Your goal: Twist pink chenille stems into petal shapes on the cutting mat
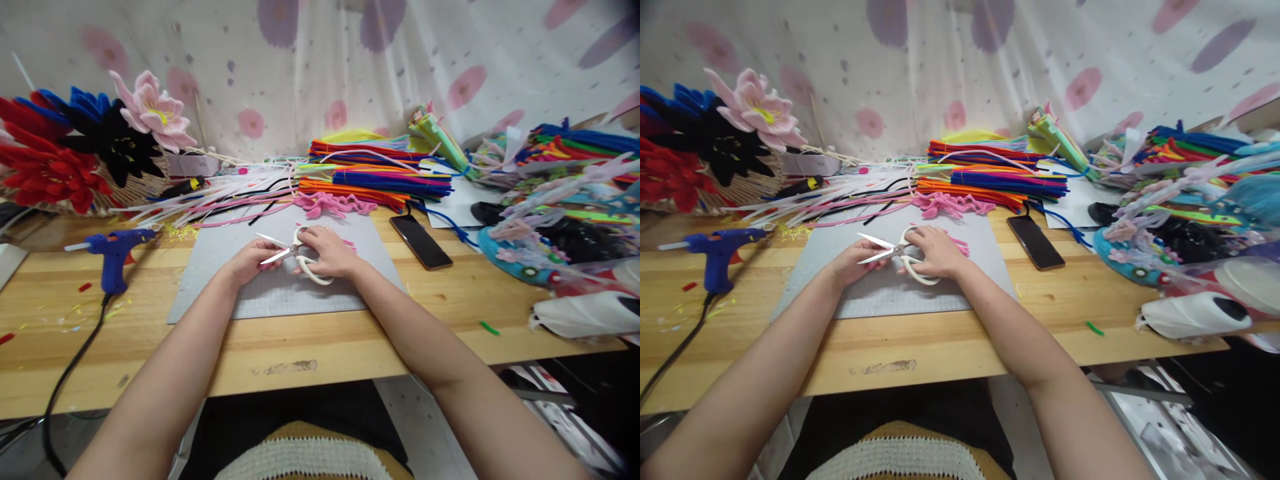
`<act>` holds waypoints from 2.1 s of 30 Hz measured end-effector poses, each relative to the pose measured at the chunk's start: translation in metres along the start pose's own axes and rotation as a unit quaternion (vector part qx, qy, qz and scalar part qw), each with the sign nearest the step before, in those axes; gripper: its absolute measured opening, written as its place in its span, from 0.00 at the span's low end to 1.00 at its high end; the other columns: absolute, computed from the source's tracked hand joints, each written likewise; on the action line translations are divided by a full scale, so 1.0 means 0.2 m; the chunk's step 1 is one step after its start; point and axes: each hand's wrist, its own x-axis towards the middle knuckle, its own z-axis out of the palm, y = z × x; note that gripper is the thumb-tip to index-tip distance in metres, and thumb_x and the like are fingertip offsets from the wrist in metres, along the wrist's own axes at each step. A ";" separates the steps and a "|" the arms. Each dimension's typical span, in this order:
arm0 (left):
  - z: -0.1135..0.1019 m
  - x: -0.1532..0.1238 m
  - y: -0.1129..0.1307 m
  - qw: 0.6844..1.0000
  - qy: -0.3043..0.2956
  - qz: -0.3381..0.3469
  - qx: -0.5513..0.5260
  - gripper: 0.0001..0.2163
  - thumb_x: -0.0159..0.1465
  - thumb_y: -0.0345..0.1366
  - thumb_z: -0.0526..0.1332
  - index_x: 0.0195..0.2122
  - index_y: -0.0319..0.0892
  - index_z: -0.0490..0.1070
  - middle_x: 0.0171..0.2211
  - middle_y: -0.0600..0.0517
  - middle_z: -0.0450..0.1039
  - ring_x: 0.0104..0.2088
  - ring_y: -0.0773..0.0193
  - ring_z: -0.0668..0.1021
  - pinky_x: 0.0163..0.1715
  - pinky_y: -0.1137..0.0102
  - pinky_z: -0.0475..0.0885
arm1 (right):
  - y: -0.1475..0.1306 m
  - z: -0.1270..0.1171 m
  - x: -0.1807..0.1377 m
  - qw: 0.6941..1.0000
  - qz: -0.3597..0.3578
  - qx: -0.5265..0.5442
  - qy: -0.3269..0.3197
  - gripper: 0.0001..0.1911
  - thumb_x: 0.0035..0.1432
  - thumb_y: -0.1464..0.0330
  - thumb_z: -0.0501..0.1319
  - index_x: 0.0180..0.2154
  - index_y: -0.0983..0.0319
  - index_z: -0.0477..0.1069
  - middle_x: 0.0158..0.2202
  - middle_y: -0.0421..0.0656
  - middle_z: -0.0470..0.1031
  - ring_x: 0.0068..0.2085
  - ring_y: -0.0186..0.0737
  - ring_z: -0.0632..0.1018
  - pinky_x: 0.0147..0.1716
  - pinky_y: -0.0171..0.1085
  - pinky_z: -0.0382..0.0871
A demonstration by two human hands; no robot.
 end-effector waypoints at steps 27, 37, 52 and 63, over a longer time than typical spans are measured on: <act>0.01 0.01 -0.03 0.997 0.065 0.031 0.041 0.11 0.43 0.38 0.67 0.25 0.36 0.74 0.17 0.52 0.70 0.17 0.72 0.67 0.17 0.76 0.56 | -0.01 0.00 -0.02 0.999 0.032 -0.026 -0.018 0.36 0.42 0.44 0.59 0.46 0.62 0.63 0.46 0.50 0.65 0.45 0.48 0.66 0.43 0.43 0.58; 0.01 0.01 -0.02 0.997 0.057 0.032 0.036 0.11 0.43 0.38 0.66 0.26 0.36 0.73 0.17 0.52 0.70 0.16 0.73 0.66 0.16 0.76 0.54 | -0.02 0.00 -0.02 0.999 0.029 -0.025 -0.008 0.27 0.48 0.49 0.57 0.43 0.62 0.64 0.42 0.49 0.68 0.42 0.46 0.67 0.41 0.41 0.58; 0.01 0.00 0.00 1.000 0.024 0.009 -0.007 0.07 0.44 0.33 0.62 0.23 0.35 0.73 0.15 0.52 0.67 0.16 0.72 0.66 0.17 0.75 0.55 | -0.05 0.01 -0.01 0.999 0.029 -0.031 0.009 0.21 0.49 0.52 0.57 0.37 0.61 0.65 0.37 0.46 0.69 0.38 0.43 0.68 0.35 0.38 0.56; 0.04 -0.01 0.04 0.999 -0.004 0.004 -0.044 0.05 0.43 0.31 0.62 0.20 0.34 0.71 0.14 0.51 0.66 0.16 0.72 0.66 0.18 0.75 0.58 | -0.05 0.02 0.00 1.000 0.018 -0.011 0.008 0.24 0.48 0.50 0.57 0.40 0.62 0.63 0.40 0.48 0.68 0.41 0.45 0.67 0.38 0.39 0.57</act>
